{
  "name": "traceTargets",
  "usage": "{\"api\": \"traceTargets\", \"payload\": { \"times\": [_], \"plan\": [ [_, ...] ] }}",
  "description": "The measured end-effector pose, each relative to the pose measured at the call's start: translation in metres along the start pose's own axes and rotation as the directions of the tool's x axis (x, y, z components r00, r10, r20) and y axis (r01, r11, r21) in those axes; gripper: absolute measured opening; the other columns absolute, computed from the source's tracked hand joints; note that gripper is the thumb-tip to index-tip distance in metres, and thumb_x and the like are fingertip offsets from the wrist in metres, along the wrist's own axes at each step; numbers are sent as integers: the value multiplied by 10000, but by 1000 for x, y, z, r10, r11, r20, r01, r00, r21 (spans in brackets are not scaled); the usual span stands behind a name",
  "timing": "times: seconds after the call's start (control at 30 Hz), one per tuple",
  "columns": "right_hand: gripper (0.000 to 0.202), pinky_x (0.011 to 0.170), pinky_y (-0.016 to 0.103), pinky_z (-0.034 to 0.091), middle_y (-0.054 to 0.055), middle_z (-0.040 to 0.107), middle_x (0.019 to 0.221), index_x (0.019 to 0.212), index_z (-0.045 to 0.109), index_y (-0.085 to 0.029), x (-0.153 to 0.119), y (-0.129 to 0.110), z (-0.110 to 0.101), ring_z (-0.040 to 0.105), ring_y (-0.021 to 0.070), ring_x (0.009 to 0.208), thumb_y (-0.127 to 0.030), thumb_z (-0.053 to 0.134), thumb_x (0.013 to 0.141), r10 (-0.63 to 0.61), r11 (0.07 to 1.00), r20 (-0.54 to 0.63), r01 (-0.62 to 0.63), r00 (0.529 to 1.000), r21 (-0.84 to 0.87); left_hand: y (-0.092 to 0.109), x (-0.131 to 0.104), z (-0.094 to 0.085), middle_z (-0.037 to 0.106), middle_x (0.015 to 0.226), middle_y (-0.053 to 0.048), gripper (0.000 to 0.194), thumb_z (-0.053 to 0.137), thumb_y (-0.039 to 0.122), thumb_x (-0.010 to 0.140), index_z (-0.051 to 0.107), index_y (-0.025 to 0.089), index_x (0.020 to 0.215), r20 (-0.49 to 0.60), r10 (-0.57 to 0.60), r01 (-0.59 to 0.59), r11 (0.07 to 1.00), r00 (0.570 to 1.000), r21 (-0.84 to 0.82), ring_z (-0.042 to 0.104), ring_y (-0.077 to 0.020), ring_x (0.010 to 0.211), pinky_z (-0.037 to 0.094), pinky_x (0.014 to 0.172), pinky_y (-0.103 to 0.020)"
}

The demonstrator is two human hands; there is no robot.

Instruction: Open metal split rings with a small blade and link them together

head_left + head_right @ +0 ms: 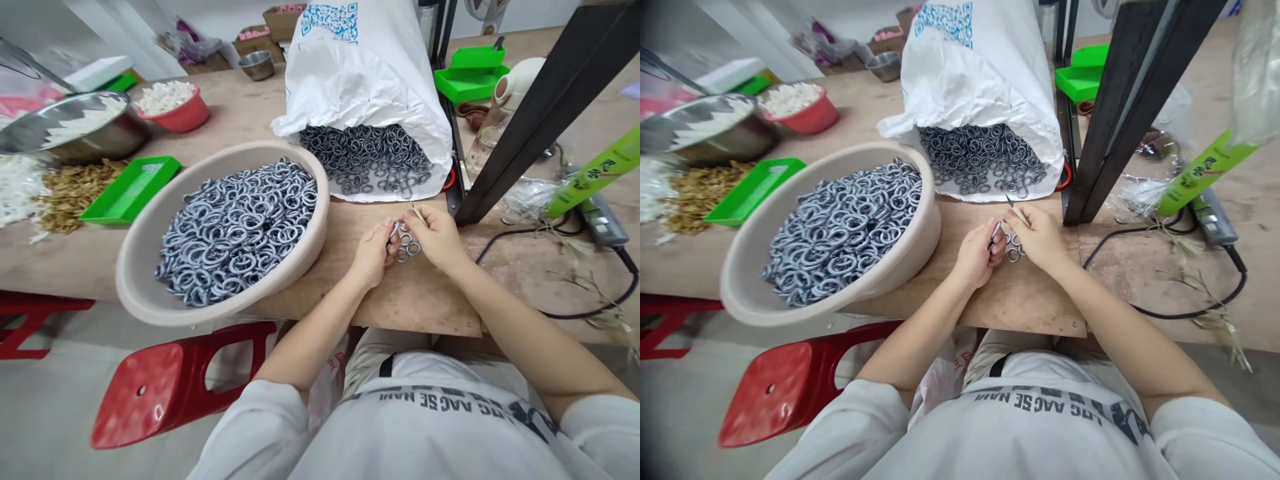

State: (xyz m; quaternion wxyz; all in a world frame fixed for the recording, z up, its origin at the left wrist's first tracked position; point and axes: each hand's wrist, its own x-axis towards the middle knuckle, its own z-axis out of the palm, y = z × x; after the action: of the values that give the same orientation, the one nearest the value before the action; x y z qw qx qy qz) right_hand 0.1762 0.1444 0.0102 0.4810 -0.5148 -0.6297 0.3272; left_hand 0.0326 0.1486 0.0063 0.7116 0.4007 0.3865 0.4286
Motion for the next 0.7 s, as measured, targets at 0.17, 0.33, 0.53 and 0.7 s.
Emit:
{"api": "traceTargets", "payload": {
  "times": [0.17,0.33,0.53,0.7],
  "plan": [
    [328,648,294,366,47,690,852,886,678,-196,-11,-6,-3,611,189,780,-490,547,949,-253,865,83,264,964,-427,2,1,-1,363,510,75,408,632,505,842,425,191,681,-87,-20,13,997,996,-79,261,-35,379,134,370,-166],
    [323,636,297,339,51,713,947,1021,700,-217,-18,-9,0,623,193,803,-471,507,974,-256,783,158,300,954,-545,-2,1,-2,368,507,75,396,641,479,842,431,187,676,-123,2,-13,996,992,-86,281,-37,382,143,373,-168],
    [366,652,306,341,63,715,925,976,697,-226,-17,-9,-1,623,215,819,-509,465,978,-170,795,195,251,966,-552,-3,2,-2,355,501,77,408,619,509,851,429,191,681,-99,-9,2,998,995,-68,272,-38,380,156,371,-173],
    [422,612,294,321,30,670,738,778,637,-219,-10,-4,8,577,180,682,-520,429,989,-66,880,158,132,985,-457,1,7,-5,333,511,81,391,626,471,845,406,197,675,-84,-72,65,994,994,-86,262,-38,377,144,366,-172]
  ]
}}
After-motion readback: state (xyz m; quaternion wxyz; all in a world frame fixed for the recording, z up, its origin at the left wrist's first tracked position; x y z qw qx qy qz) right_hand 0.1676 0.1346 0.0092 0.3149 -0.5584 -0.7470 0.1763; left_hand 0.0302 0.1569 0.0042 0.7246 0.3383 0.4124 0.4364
